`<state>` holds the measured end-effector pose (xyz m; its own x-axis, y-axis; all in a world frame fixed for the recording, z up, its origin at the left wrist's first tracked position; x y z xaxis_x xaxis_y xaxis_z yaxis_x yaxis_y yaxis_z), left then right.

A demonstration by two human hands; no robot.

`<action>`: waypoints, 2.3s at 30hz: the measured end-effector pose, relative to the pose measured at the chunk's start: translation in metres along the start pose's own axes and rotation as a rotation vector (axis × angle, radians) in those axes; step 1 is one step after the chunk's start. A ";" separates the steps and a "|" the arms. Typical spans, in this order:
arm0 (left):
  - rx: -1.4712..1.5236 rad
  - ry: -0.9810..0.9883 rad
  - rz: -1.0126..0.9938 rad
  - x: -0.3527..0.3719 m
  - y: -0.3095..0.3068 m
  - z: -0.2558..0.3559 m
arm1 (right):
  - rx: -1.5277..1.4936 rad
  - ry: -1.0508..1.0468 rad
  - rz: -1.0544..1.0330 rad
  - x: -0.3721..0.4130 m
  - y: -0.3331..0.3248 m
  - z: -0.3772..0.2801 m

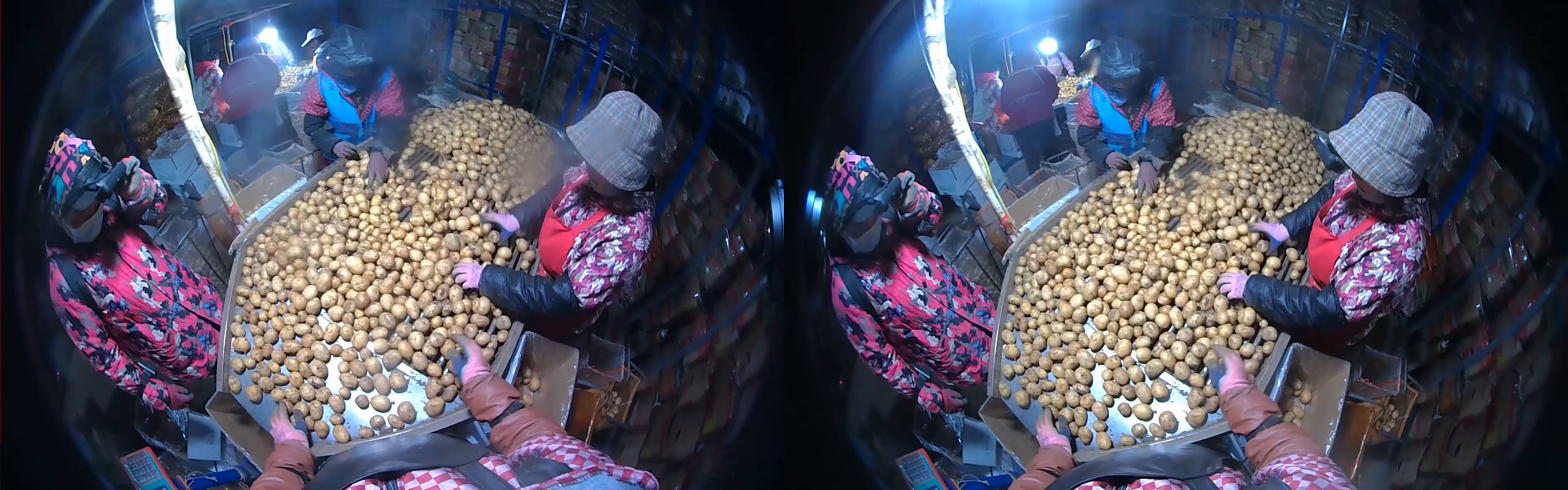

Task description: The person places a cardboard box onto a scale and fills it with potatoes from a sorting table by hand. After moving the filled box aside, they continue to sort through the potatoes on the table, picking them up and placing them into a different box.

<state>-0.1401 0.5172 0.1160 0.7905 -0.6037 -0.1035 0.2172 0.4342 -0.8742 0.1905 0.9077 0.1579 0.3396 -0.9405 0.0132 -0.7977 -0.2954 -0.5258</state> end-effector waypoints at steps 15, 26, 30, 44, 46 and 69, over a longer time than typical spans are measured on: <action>0.041 0.190 -0.181 -0.016 -0.034 0.014 | 0.968 -0.053 -0.334 0.040 0.073 -0.042; -0.027 -0.075 -0.315 -0.007 0.018 -0.030 | 0.974 -0.084 -0.298 0.042 0.082 -0.031; -0.152 -0.017 -0.338 -0.002 0.022 -0.025 | 1.083 -0.043 -0.344 0.038 0.092 -0.018; 0.694 -0.312 -0.102 0.006 -0.014 -0.055 | 0.706 -0.602 -0.507 0.118 0.206 -0.111; 0.801 -0.351 -0.127 0.006 -0.009 -0.070 | 0.764 -0.729 -0.717 0.140 0.243 -0.136; -0.079 0.601 -0.444 -0.061 -0.011 0.021 | 0.641 -0.345 -0.644 0.102 0.155 -0.086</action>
<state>-0.1786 0.5629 0.1423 0.1842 -0.9818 0.0454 0.3830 0.0292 -0.9233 0.0588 0.7512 0.1514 0.8251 -0.4996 0.2640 -0.0200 -0.4927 -0.8700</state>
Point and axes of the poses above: each hand's wrist, its own x-axis away from the middle knuckle, its own y-axis out of the palm, z = x × y, the point moved 4 cm from there along -x, towards the middle knuckle, and after that the axes turned 10 degrees about y, right-handed, at the moved point
